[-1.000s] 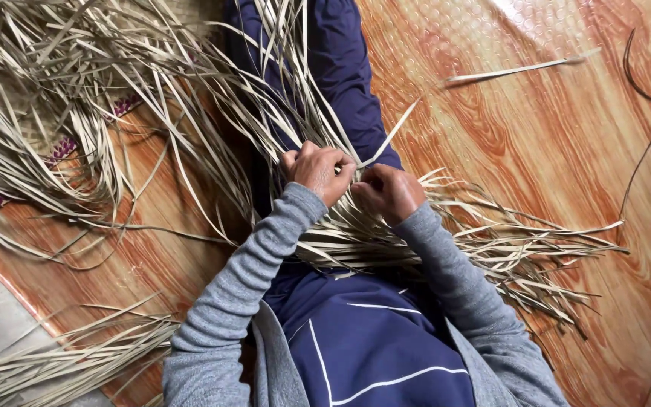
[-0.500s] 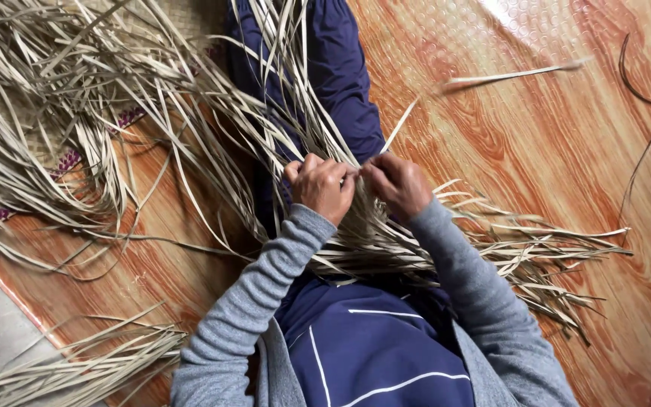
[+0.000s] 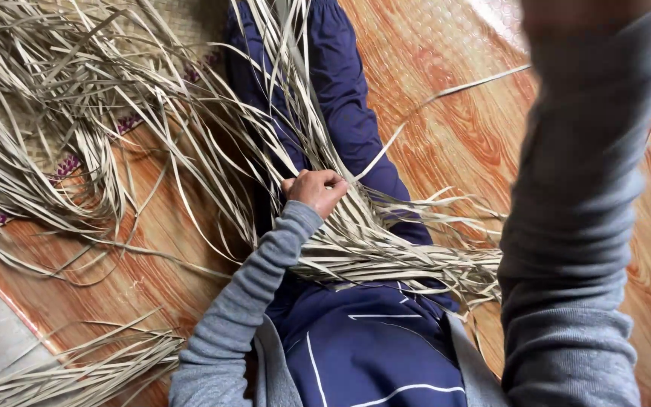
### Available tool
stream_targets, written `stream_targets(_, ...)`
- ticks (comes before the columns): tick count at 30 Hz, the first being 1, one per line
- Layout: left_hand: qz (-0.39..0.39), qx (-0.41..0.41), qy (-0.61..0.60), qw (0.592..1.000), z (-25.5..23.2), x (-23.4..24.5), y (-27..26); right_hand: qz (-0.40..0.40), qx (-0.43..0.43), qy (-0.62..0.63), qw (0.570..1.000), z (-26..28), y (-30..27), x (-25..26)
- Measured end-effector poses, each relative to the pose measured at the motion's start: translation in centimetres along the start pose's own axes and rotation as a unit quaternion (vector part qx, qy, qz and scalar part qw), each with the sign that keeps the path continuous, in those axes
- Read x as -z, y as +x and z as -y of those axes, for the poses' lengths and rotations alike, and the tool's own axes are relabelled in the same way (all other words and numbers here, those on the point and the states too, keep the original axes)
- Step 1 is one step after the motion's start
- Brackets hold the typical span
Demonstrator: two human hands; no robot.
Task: Weaving dried plant fibers together to create a mat
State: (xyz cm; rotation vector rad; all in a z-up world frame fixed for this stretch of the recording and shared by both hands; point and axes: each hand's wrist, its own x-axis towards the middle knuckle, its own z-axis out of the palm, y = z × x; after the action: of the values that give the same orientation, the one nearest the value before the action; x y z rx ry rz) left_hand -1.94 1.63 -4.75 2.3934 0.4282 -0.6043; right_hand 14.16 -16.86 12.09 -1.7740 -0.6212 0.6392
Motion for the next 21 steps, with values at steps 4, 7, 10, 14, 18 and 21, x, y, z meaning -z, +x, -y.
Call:
stream_targets(4,0.045,0.009,-0.049,0.998,-0.2,0.4,0.4,0.061,0.101,-0.206,0.971,-0.4,-0.5,0.8)
stream_targets(7,0.031,-0.002,-0.058,0.998,-1.5,1.1,-1.1,0.087,0.080,-0.364,0.924,-13.4,-2.9,-4.3)
stream_targets(10,0.030,-0.027,-0.077,0.996,-2.1,1.9,-1.9,0.131,0.072,-0.270,0.951,-14.0,-5.0,-4.8)
stream_targets(14,0.046,-0.005,-0.113,0.993,-4.1,3.8,-2.8,0.106,0.050,-0.169,0.979,-15.4,-5.8,-5.3)
stream_targets(18,-0.001,-0.018,-0.111,0.994,-4.8,3.9,-2.9,0.100,0.015,-0.129,0.987,-16.0,-6.3,-5.4)
stream_targets(21,-0.025,-0.018,-0.110,0.994,-4.5,3.7,-2.7,0.091,0.004,-0.122,0.988,-14.9,-6.1,-5.5)
